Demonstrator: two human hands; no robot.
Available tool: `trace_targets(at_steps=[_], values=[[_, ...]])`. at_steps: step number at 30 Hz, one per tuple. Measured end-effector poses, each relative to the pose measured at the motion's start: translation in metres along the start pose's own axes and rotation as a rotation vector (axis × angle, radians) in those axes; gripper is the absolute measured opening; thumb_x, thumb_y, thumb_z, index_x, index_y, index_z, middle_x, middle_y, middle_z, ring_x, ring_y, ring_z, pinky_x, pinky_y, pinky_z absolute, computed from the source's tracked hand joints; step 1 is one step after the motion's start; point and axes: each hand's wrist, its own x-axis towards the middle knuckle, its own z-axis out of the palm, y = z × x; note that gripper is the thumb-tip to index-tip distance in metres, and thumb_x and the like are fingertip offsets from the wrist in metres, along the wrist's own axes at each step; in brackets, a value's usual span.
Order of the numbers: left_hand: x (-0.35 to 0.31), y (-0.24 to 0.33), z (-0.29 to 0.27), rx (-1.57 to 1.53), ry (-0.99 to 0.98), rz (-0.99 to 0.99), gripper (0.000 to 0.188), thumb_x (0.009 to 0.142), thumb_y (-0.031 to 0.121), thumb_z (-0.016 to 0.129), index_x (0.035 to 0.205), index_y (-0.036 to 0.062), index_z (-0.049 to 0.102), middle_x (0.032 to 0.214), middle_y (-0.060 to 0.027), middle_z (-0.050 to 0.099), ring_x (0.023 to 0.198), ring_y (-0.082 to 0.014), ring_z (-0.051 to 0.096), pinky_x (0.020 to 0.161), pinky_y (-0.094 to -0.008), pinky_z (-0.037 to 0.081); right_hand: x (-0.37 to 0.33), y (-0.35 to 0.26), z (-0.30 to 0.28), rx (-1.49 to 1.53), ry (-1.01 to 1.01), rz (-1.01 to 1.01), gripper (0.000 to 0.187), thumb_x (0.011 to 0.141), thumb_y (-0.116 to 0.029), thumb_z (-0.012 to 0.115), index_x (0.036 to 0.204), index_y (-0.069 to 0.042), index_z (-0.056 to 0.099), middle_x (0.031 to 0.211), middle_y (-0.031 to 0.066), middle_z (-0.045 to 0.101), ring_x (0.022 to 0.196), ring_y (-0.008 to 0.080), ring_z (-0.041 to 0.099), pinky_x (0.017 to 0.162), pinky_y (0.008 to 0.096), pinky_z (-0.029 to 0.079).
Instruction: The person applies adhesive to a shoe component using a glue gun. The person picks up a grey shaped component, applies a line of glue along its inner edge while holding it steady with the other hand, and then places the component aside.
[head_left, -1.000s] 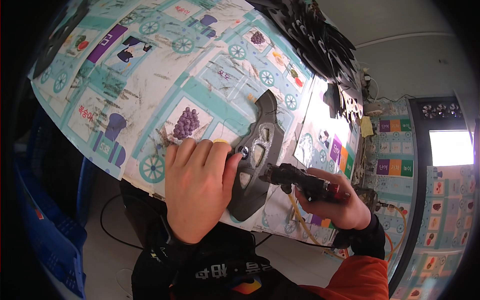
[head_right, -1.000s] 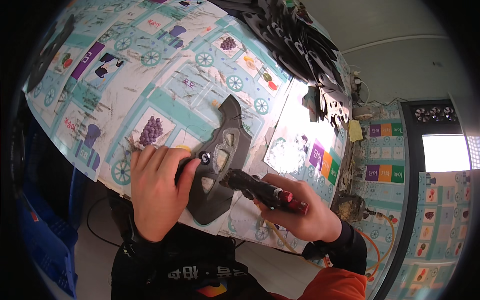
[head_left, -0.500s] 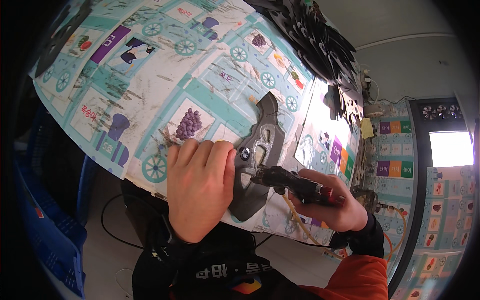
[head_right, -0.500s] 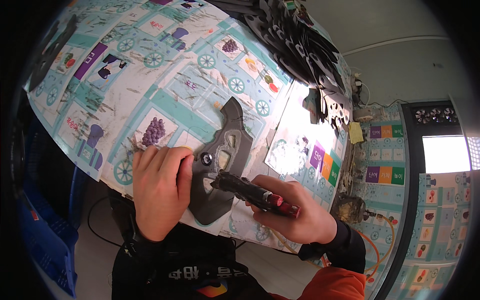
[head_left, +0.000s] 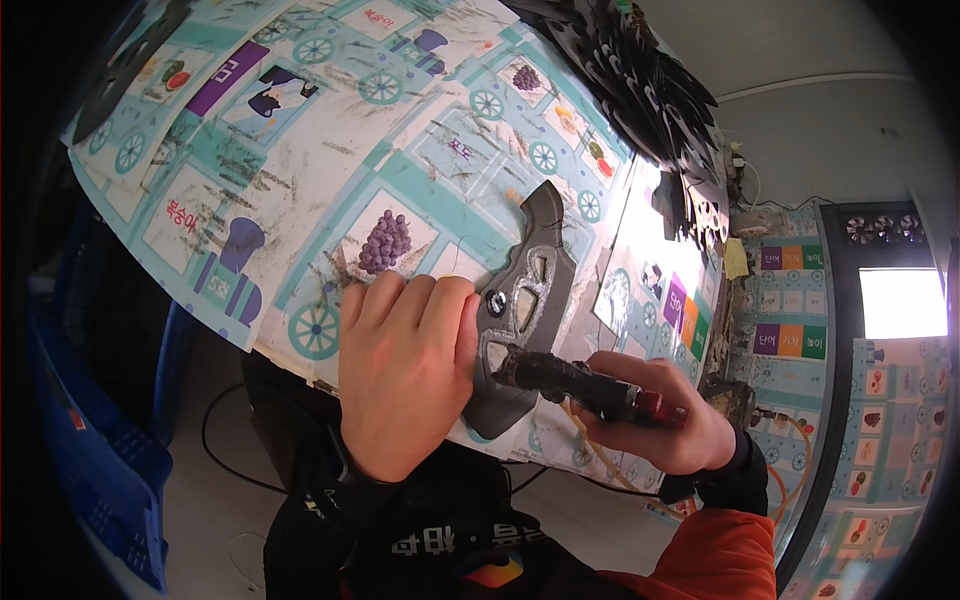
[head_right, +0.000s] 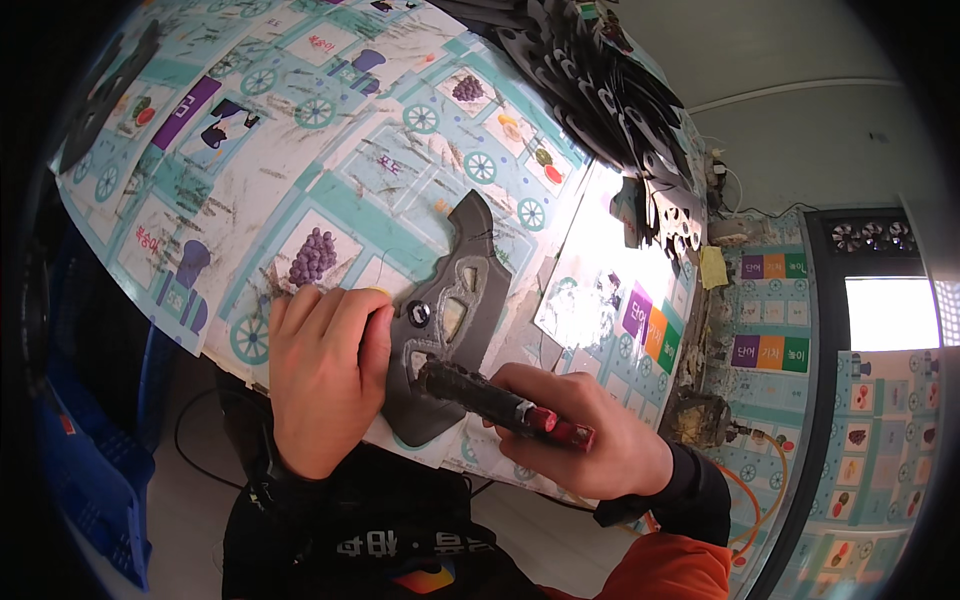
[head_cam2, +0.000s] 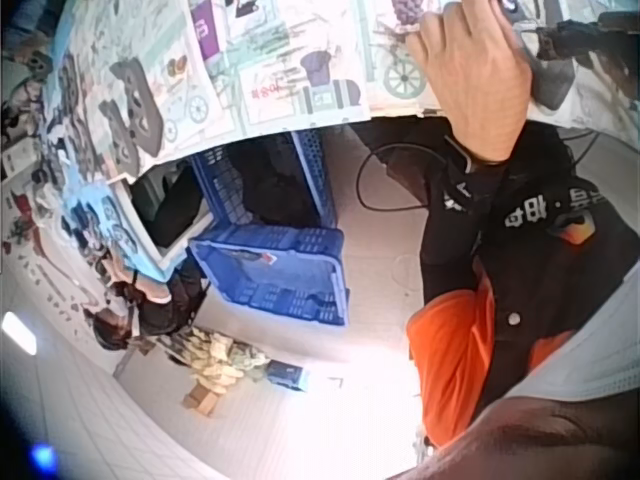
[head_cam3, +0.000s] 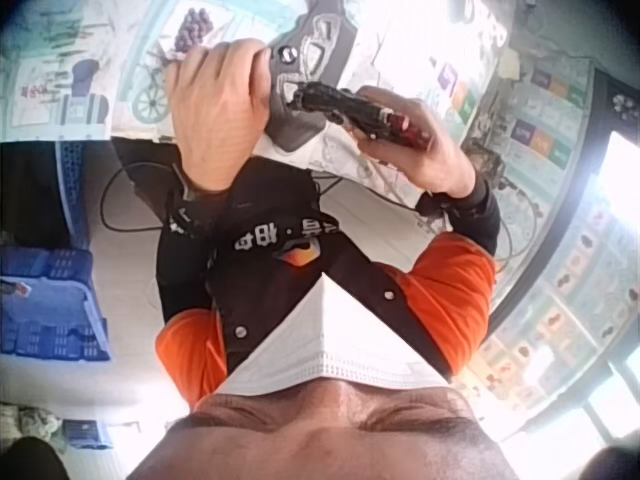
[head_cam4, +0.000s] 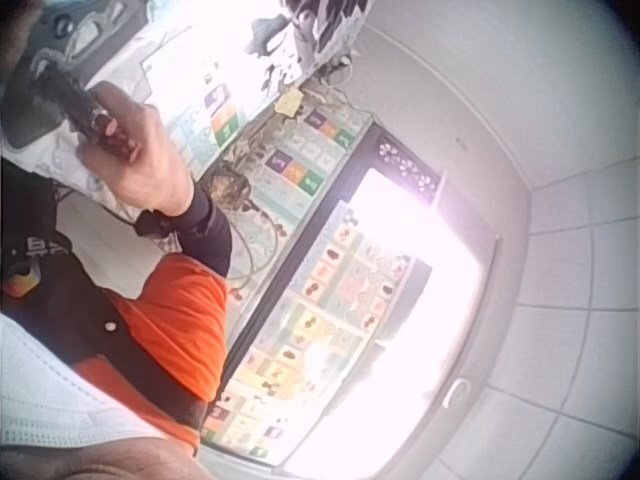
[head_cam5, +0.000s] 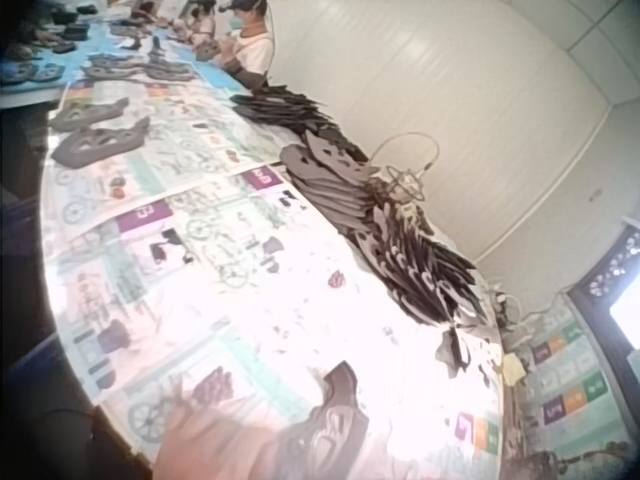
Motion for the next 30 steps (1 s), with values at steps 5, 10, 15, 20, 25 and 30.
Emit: trace_targets(at_steps=[5, 10, 15, 20, 25, 30], values=[[0.003, 0.001, 0.0, 0.003, 0.015, 0.011, 0.009, 0.096, 0.01, 0.072, 0.098, 0.0081, 0.064, 0.083, -0.006, 0.06, 0.082, -0.028, 0.056, 0.077, -0.0437, 0.041, -0.005, 0.002, 0.004, 0.002, -0.009, 0.008, 0.03, 0.096, -0.006, 0.071, 0.125, 0.001, 0.064, 0.073, 0.0089, 0.057, 0.062, 0.0164, 0.052, 0.061, 0.0347, 0.041], [0.0, -0.001, 0.003, 0.006, 0.013, 0.014, 0.009, 0.096, 0.01, 0.072, 0.098, 0.0081, 0.064, 0.083, -0.0057, 0.061, 0.082, -0.0277, 0.056, 0.077, -0.044, 0.041, -0.012, 0.01, 0.003, 0.003, -0.079, 0.021, 0.033, 0.095, -0.004, 0.071, 0.127, 0.001, 0.064, 0.078, 0.0105, 0.059, 0.065, 0.0182, 0.055, 0.063, 0.0352, 0.044], [-0.006, -0.002, 0.004, -0.075, 0.012, 0.041, 0.013, 0.096, 0.011, 0.073, 0.106, 0.0085, 0.066, 0.091, -0.0075, 0.065, 0.087, -0.0295, 0.059, 0.08, -0.0444, 0.043, -0.037, 0.008, -0.001, 0.113, 0.045, -0.029, 0.046, 0.093, 0.004, 0.067, 0.138, 0.001, 0.059, 0.098, 0.0074, 0.071, 0.074, 0.0158, 0.063, 0.069, 0.0312, 0.051], [0.005, 0.005, -0.014, -0.306, -0.078, 0.011, 0.026, 0.098, 0.013, 0.075, 0.123, 0.0076, 0.069, 0.102, -0.0136, 0.07, 0.094, -0.0367, 0.067, 0.085, -0.0454, 0.052, -0.044, 0.055, -0.016, -0.311, 0.45, 0.181, 0.056, 0.088, 0.008, 0.063, 0.143, -0.003, 0.056, 0.097, 0.0109, 0.072, 0.071, 0.0175, 0.064, 0.064, 0.0311, 0.05], [0.013, 0.014, -0.065, -0.401, -0.014, -0.09, 0.028, 0.099, 0.006, 0.074, 0.126, 0.0053, 0.068, 0.107, -0.0129, 0.072, 0.088, -0.0274, 0.073, 0.078, -0.0371, 0.057, -0.022, 0.172, -0.038, -0.685, 0.689, 0.169, 0.06, 0.082, 0.012, 0.06, 0.141, 0.006, 0.049, 0.132, 0.0344, 0.059, 0.124, 0.0569, 0.055, 0.103, 0.0569, 0.048], [0.063, -0.064, -0.178, -0.187, 0.257, -0.17, 0.029, 0.099, 0.004, 0.074, 0.127, 0.0065, 0.065, 0.095, -0.0061, 0.07, 0.077, -0.0146, 0.065, 0.07, -0.0313, 0.053, -0.012, 0.228, -0.027, -0.744, 0.97, 0.081, 0.053, 0.082, 0.012, 0.06, 0.134, 0.009, 0.049, 0.129, 0.0343, 0.057, 0.124, 0.0571, 0.053, 0.102, 0.0576, 0.046]])
